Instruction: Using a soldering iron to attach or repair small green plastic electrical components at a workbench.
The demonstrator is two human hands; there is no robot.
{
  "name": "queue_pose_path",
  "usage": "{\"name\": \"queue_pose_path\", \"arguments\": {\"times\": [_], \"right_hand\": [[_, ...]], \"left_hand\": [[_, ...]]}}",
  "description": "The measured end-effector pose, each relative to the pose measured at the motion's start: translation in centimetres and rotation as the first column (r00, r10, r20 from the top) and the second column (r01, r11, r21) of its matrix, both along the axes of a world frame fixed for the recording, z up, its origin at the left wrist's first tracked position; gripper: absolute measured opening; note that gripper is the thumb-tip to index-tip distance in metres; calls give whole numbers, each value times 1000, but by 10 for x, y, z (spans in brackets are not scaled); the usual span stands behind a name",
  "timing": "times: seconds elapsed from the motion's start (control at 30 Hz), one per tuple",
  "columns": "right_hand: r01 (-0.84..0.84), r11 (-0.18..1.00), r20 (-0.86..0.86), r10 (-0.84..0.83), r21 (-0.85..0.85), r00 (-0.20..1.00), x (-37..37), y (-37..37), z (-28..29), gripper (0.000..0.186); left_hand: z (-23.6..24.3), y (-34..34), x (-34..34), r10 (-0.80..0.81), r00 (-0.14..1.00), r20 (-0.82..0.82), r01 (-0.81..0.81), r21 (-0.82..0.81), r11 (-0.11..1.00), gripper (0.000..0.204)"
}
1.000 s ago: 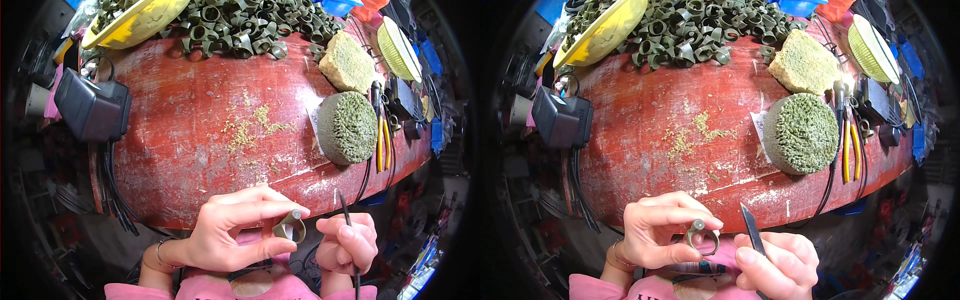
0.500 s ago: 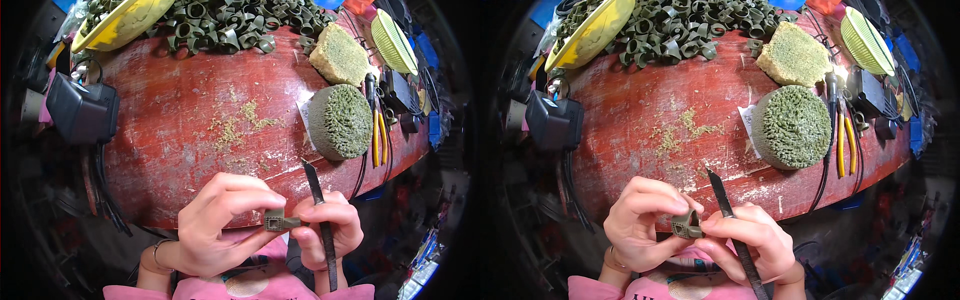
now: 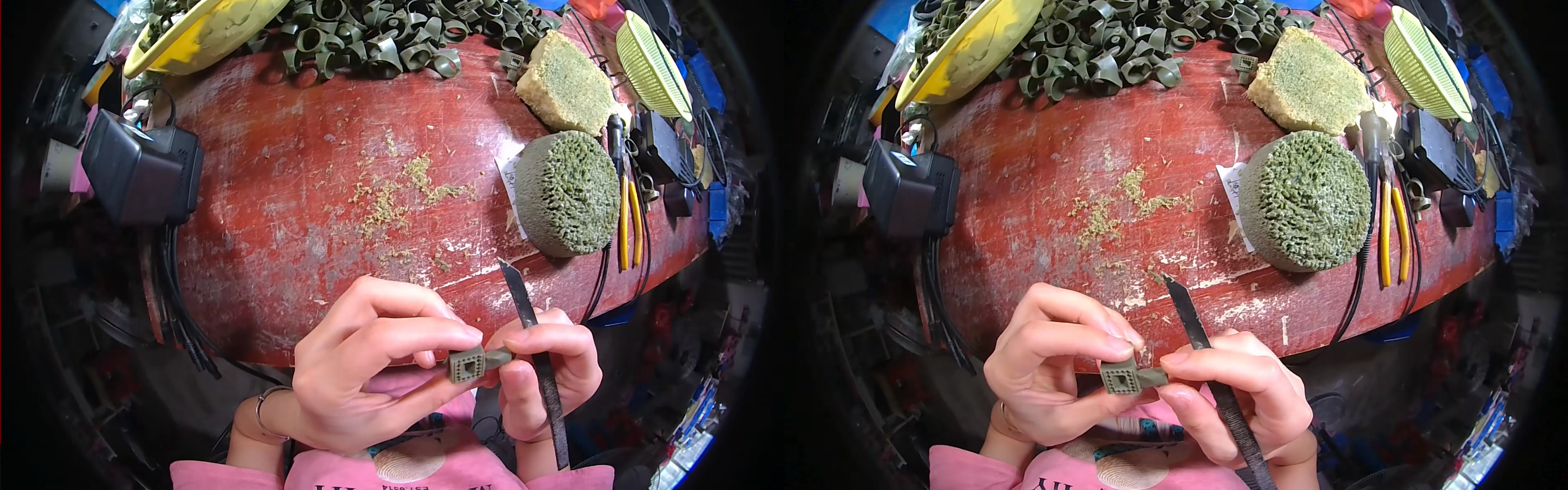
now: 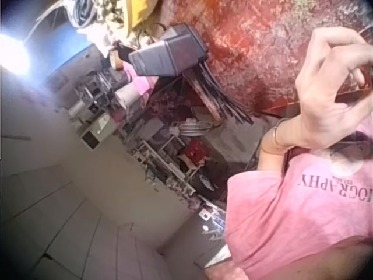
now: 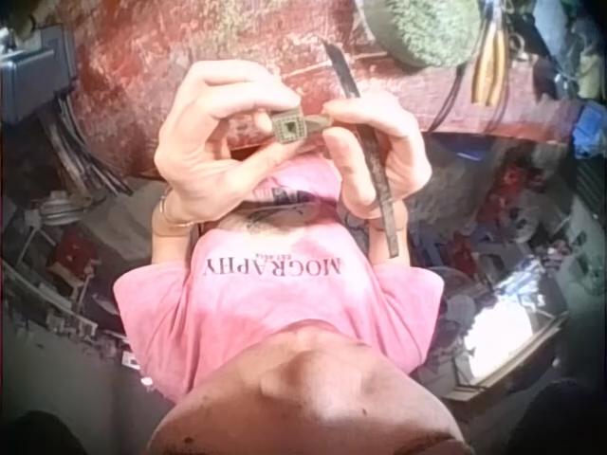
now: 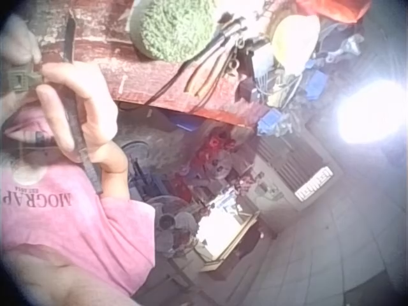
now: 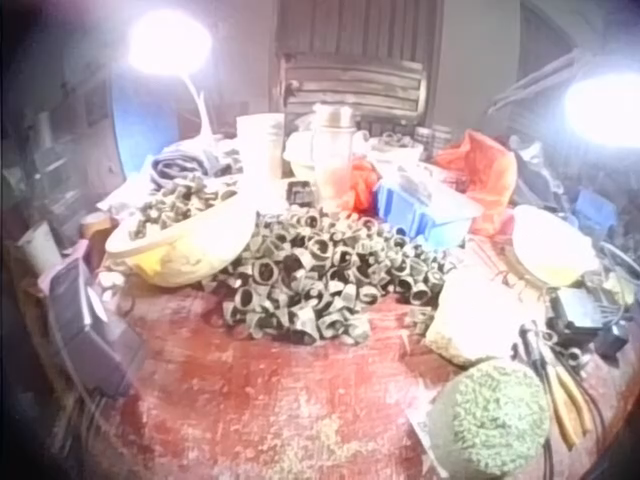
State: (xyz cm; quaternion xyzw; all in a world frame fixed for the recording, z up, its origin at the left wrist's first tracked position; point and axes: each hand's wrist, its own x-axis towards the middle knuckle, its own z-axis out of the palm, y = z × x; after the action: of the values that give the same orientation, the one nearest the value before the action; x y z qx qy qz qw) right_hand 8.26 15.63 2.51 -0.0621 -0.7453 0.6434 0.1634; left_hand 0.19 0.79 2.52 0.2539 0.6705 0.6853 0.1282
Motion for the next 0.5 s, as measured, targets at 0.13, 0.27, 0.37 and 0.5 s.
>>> {"name": "queue_pose_path", "arguments": {"times": [0.13,0.27,0.37,0.5], "right_hand": [[7,999,10,-7,-40,1000,2,-1,-1,29],[8,999,13,-7,-48,1000,2,-2,-1,29],[5,999,8,-5,-54,1000,1,-1,-1,29],[22,999,0,-22,-48,1000,1,0,2,28]], "left_hand": [[0,0,0,8,1000,-27,-7,16,1000,39],[2,-1,-3,-56,998,-35,55,-23,998,35],[3,0,-4,-53,996,-67,52,-17,999,35],[1,3,-6,-54,990,-127,56,12,998,37]]}}
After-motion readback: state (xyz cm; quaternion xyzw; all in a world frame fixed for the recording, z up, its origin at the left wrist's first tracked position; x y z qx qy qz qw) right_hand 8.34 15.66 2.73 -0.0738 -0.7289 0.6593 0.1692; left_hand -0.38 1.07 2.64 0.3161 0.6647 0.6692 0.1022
